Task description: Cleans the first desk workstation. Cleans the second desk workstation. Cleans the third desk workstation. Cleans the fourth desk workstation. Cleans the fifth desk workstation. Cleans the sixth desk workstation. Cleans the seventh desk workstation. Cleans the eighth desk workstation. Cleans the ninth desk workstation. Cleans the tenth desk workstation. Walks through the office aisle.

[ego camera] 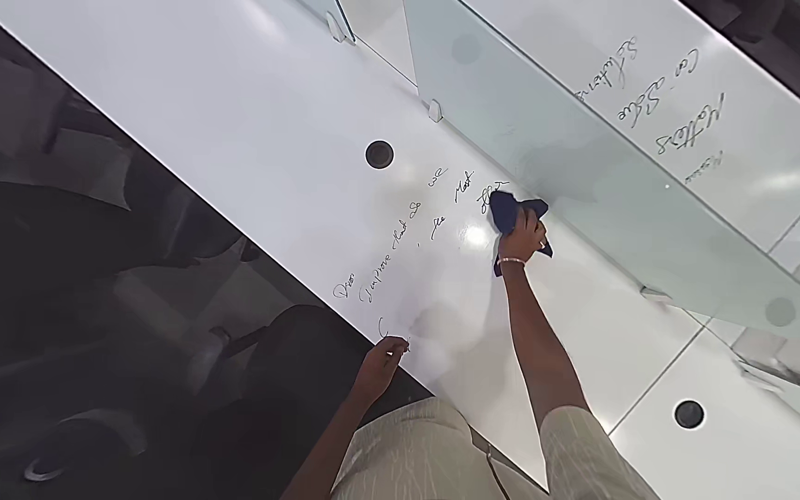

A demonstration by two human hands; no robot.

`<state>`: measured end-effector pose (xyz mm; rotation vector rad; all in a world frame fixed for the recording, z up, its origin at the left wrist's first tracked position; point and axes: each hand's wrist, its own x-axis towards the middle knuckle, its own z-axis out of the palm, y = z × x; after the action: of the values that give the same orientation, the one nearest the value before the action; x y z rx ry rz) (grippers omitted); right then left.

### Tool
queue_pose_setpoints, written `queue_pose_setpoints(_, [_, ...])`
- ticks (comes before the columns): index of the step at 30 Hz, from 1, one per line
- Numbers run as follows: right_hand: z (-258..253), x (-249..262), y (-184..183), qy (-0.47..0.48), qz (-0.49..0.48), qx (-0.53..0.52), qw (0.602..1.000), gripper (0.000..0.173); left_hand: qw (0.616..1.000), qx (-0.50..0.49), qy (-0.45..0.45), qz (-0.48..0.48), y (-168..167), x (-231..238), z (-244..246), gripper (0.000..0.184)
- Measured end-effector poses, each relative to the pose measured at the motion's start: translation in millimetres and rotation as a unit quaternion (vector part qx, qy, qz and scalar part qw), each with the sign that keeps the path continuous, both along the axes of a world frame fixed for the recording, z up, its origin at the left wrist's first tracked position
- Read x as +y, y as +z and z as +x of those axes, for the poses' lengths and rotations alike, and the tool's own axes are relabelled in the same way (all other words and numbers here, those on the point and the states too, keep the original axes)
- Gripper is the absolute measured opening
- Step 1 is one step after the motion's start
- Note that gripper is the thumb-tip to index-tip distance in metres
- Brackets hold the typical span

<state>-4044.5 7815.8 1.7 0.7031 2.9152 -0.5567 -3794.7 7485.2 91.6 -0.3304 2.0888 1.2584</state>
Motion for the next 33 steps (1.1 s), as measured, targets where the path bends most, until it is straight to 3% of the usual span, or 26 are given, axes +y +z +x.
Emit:
queue_pose_setpoints(3, [-26,-35,-2,0.011,-0.012,0.029,0.999,0.062,1.000,-0.012,0.021,0.001,2,-6,11,0.028])
queue_pose_setpoints(6, [3,-85,4,0.179,-0.071,-0.005,0.981,0.056,0.999,-0.017,0.033,0.011,-5,-13,28,0.029])
queue_pose_setpoints(9, [32,-106,0,0.328,-0.062,0.005,0.943,0.051,0.999,-0.021,0.043,0.020,-2,-18,28,0.028])
queue_pose_setpoints(11, [-2,-95,3,0.301,-0.054,-0.001,0.952,0.054,0.998,-0.010,0.061,0.019,1,-24,24,0.027])
queue_pose_setpoints(15, [-95,-87,-6,0.121,-0.005,0.048,0.991,0.056,0.996,0.000,0.086,0.003,-7,-32,28,0.027])
queue_pose_setpoints(17, [-106,-100,-11,0.099,-0.011,0.067,0.993,0.057,0.996,-0.014,0.088,0.009,-11,-34,33,0.026])
queue_pose_setpoints(19, [-76,-120,-6,0.189,-0.067,0.048,0.979,0.054,0.996,-0.033,0.083,0.032,-12,-37,38,0.026])
queue_pose_setpoints(22, [23,-161,3,0.352,-0.115,-0.012,0.929,0.053,0.994,-0.053,0.071,0.068,-13,-41,36,0.026])
queue_pose_setpoints(24, [95,-180,4,0.417,-0.132,-0.003,0.899,0.055,0.994,-0.061,0.053,0.073,-13,-50,30,0.027])
queue_pose_setpoints(26, [123,-183,2,0.450,-0.136,0.029,0.882,0.060,0.995,-0.060,0.047,0.069,-15,-62,29,0.028])
queue_pose_setpoints(28, [92,-189,6,0.443,-0.107,0.006,0.890,0.058,0.995,-0.063,0.051,0.051,-18,-77,29,0.028])
queue_pose_setpoints(33, [-26,-238,0,0.263,-0.047,0.053,0.962,0.059,0.994,-0.071,0.080,0.030,-25,-110,41,0.028])
